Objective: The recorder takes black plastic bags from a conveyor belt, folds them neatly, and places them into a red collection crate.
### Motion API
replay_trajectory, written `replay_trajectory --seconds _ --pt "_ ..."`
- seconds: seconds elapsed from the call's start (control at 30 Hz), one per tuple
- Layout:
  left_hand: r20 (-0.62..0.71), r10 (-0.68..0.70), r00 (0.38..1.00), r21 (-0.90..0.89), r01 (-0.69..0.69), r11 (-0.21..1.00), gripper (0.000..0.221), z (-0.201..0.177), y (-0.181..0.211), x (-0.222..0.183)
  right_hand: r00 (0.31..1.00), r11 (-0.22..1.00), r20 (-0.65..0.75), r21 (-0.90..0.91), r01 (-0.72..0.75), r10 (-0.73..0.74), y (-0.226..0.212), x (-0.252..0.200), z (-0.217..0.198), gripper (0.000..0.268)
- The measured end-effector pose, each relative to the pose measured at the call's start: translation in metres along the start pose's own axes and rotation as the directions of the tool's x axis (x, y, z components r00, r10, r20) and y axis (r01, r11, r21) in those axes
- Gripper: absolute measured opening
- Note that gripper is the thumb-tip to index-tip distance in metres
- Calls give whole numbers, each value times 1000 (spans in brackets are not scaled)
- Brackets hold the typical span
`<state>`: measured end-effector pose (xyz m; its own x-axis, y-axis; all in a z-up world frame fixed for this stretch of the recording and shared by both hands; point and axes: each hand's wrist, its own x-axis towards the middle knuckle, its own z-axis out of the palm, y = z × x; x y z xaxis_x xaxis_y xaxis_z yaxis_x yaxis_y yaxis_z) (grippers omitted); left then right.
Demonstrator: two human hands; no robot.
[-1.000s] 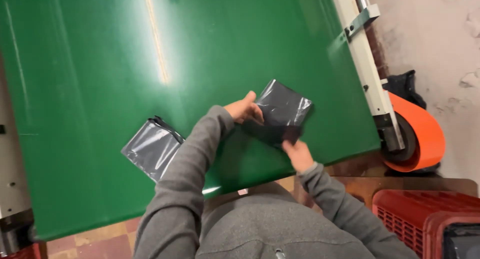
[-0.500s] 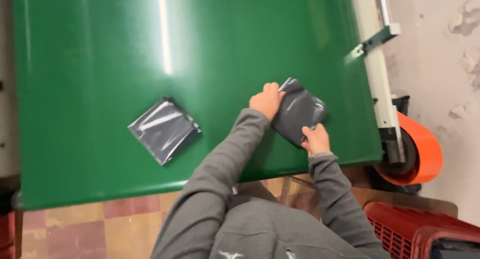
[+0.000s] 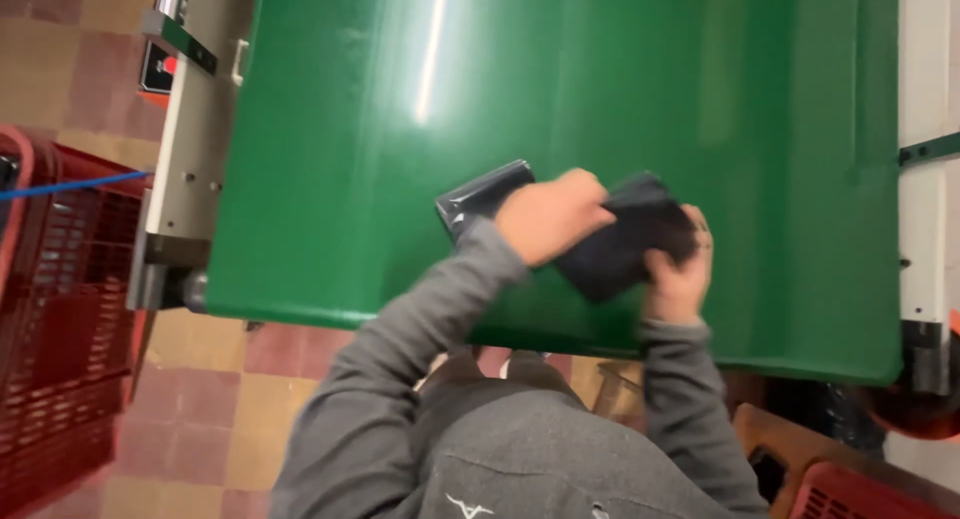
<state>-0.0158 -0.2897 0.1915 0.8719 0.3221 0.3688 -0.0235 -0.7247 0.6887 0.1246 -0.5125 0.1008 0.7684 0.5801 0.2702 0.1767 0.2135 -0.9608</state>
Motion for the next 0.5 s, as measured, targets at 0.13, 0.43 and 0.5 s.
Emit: replay_trajectory --seconds 0.13,0.43,0.5 --pt "20 -136 990 35 135 990 29 -29 -111 -32 987 977 -26 -137 -164 162 25 -17 100 67" --pt "-12 -5 1000 288 8 957 46 8 -169 -46 959 812 -207 -514 -276 196 55 -22 135 59" --pt "-9 -130 991 285 128 950 48 5 -150 -36 922 762 -201 -519 -386 331 35 -13 139 64"
